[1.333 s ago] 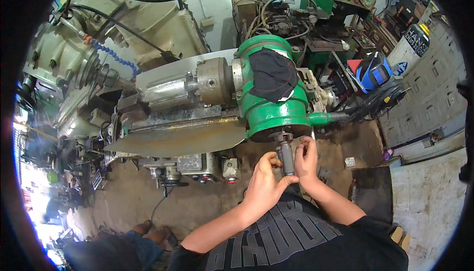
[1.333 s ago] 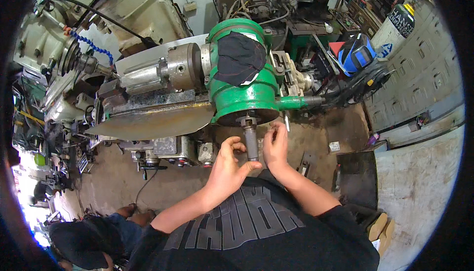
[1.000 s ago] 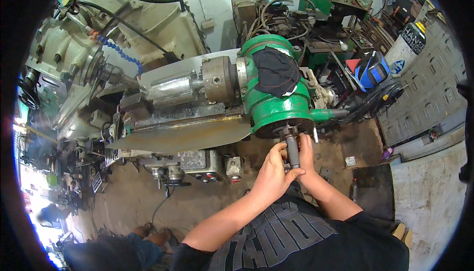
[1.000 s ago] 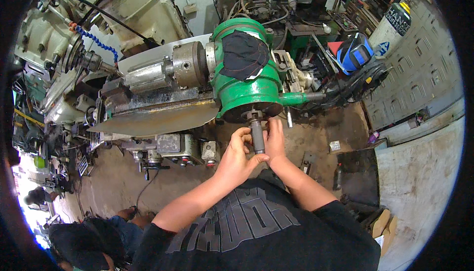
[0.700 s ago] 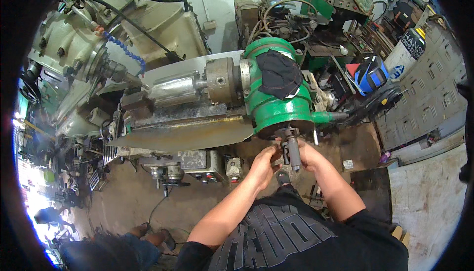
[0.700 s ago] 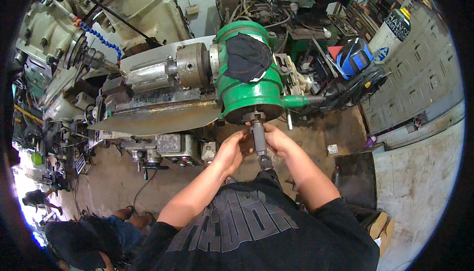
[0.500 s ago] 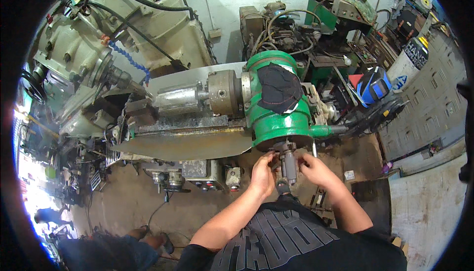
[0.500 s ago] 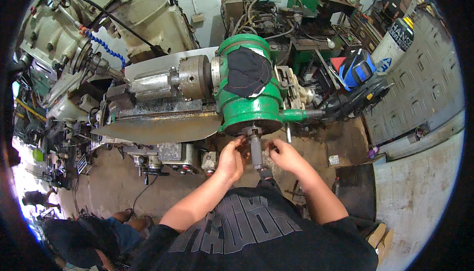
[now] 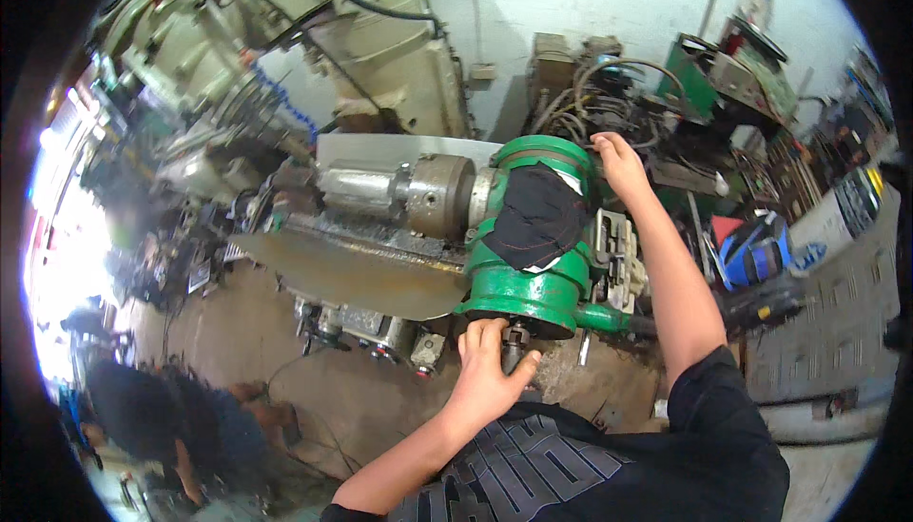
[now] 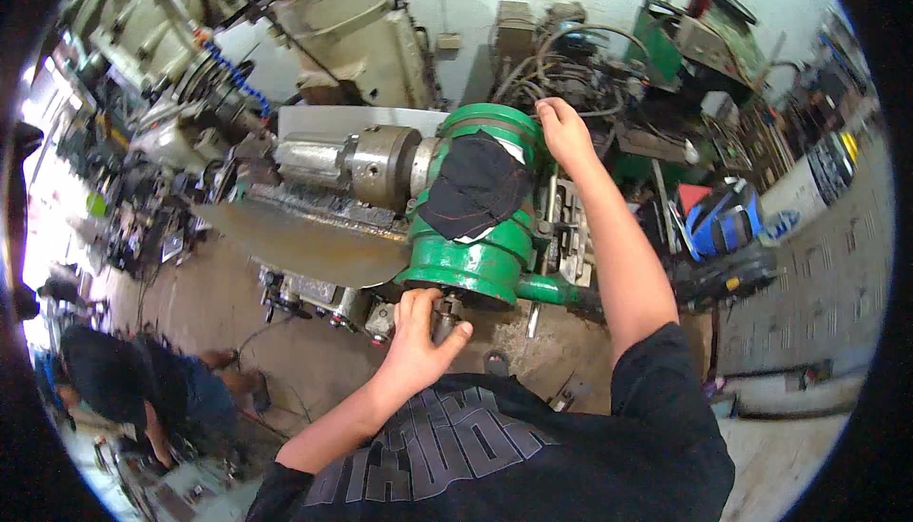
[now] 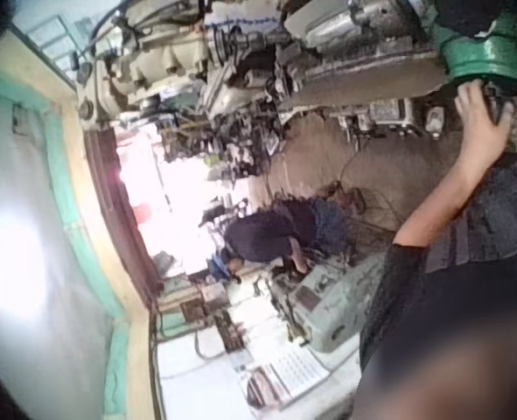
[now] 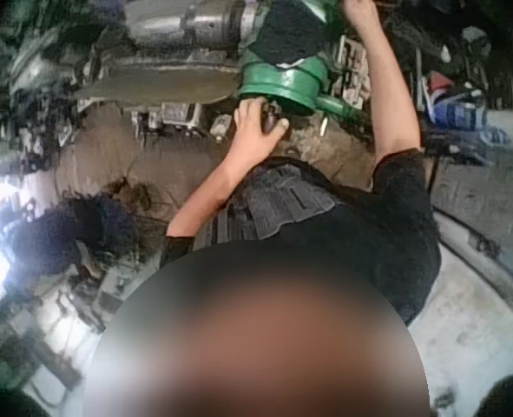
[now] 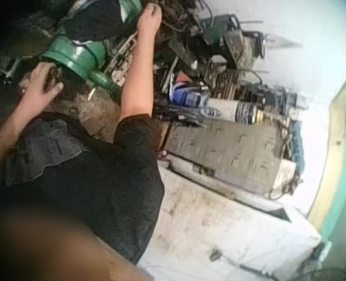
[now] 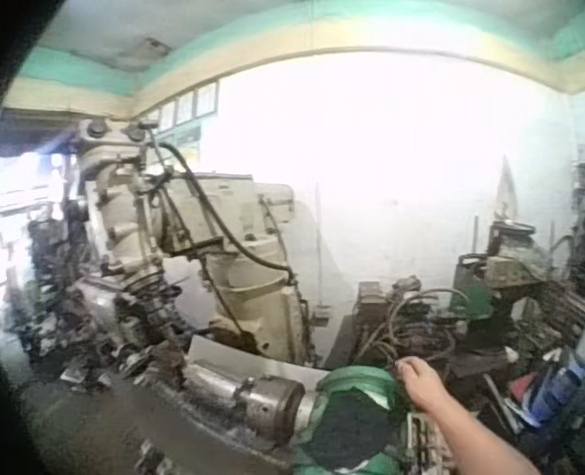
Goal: The person operates a milling machine, using a brush to clear metal shavings from the workpiece and machine bed. They adjust the machine's controls and levers, then use a wrench to tighten a component on the chuck. The person continues to clear debris and make adjustments throughout the clip.
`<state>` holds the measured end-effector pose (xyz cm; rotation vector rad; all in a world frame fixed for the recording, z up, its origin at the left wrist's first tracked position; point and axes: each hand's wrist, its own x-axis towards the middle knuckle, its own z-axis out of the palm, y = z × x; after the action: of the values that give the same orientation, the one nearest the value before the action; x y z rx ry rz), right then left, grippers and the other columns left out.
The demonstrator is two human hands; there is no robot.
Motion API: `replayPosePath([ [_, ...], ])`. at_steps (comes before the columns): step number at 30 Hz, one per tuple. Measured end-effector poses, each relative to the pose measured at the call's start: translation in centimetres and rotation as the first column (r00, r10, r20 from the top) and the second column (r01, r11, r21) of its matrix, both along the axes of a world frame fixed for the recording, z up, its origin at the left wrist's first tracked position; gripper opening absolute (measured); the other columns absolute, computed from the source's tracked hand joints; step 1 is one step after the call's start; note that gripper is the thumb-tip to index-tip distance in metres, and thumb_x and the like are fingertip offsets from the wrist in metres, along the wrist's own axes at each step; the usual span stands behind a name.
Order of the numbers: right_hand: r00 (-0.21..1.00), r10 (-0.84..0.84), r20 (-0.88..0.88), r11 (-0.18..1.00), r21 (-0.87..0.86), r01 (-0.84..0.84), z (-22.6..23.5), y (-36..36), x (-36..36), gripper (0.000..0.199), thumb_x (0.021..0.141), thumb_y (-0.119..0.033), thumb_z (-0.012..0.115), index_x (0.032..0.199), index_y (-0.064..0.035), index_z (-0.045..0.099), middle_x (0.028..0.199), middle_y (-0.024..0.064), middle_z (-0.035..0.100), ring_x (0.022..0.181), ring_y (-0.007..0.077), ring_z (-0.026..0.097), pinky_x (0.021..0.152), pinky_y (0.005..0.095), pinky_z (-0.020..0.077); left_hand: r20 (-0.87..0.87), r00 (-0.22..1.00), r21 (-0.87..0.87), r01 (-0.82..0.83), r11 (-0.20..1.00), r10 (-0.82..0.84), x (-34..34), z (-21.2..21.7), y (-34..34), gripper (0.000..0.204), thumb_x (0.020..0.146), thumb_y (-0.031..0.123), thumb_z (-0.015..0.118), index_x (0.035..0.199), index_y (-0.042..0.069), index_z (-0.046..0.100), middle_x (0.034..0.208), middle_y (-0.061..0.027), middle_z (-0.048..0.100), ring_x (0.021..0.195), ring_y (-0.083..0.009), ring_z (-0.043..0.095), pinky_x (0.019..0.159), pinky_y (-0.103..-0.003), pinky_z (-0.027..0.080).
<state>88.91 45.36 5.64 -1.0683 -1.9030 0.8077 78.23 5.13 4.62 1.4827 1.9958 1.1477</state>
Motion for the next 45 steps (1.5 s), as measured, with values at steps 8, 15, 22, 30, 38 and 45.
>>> replayPosePath([
  [8, 0.835, 0.193, 0.515, 0.981, -0.129, -0.148, -1.4, 8.3, -1.8, 0.075, 0.105, -0.06, 0.032, 0.118, 0.003, 0.071, 0.118, 0.027, 0.07, 0.117, 0.0412, 0.064, 0.104, 0.0451, 0.045, 0.035, 0.979, -0.025, -0.198, 0.98, 0.199, 2.2, 0.3, -0.2, 0.056, 0.091, 0.028, 0.073, 0.134, -0.002, 0.053, 0.131, -0.022, 0.05, 0.123, -0.0415, 0.049, 0.106, -0.048, 0.043],
  [15, 0.955, 0.212, 0.207, 0.962, -0.217, -0.167, -0.4, 11.8, -4.9, 0.058, 0.107, -0.046, 0.034, 0.102, 0.0012, 0.067, 0.08, 0.0174, 0.067, 0.062, 0.0289, 0.059, 0.069, 0.0418, 0.0474, -0.046, 0.952, 0.125, -0.295, 0.947, 0.303, 3.0, 1.0, -0.1, 0.049, 0.093, 0.03, 0.071, 0.128, -0.003, 0.06, 0.126, -0.0203, 0.056, 0.12, -0.0397, 0.051, 0.104, -0.047, 0.045],
  [22, 0.95, -0.187, -0.25, 0.921, -0.381, 0.08, 2.1, 18.1, -4.1, 0.051, 0.103, -0.054, 0.041, 0.097, -0.0087, 0.065, 0.078, 0.0045, 0.061, 0.069, 0.0236, 0.055, 0.066, 0.0405, 0.0436, -0.056, 0.952, 0.151, -0.289, 0.945, 0.3, 3.0, 0.7, 0.0, 0.05, 0.091, 0.03, 0.073, 0.129, -0.002, 0.06, 0.127, -0.021, 0.057, 0.121, -0.04, 0.051, 0.106, -0.048, 0.044],
  [30, 0.979, -0.053, -0.198, 0.743, -0.662, -0.094, -1.4, 15.5, -9.8, 0.042, 0.091, -0.058, 0.052, 0.084, -0.0164, 0.054, 0.063, -0.0049, 0.039, 0.053, 0.0123, 0.035, 0.051, 0.0326, 0.0272, -0.103, 0.952, 0.131, -0.275, 0.953, 0.289, 2.8, 0.6, -0.1, 0.05, 0.092, 0.029, 0.074, 0.129, 0.0, 0.06, 0.129, -0.0206, 0.056, 0.124, -0.0398, 0.05, 0.109, -0.048, 0.041],
  [38, 0.985, -0.116, -0.129, 0.871, -0.49, 0.038, -3.8, 17.4, -12.9, 0.062, 0.094, -0.061, 0.047, 0.102, -0.0014, 0.063, 0.079, 0.0138, 0.062, 0.066, 0.0286, 0.058, 0.062, 0.0426, 0.0453, -0.021, 0.963, 0.147, -0.262, 0.954, 0.268, 2.9, 0.2, -0.1, 0.056, 0.088, 0.031, 0.076, 0.128, -0.004, 0.058, 0.128, -0.0221, 0.054, 0.124, -0.0422, 0.048, 0.107, -0.05, 0.042],
  [45, 0.998, 0.018, 0.059, 0.953, 0.301, -0.036, 4.4, 3.4, -10.0, 0.047, 0.102, -0.038, 0.052, 0.121, 0.003, 0.063, 0.116, 0.026, 0.069, 0.11, 0.0412, 0.064, 0.099, 0.0445, 0.0479, 0.049, 0.967, 0.191, -0.253, 0.948, 0.248, 2.7, -1.8, -0.2, 0.067, 0.09, 0.041, 0.073, 0.135, -0.003, 0.051, 0.135, -0.0234, 0.05, 0.13, -0.0434, 0.043, 0.111, -0.053, 0.037],
])
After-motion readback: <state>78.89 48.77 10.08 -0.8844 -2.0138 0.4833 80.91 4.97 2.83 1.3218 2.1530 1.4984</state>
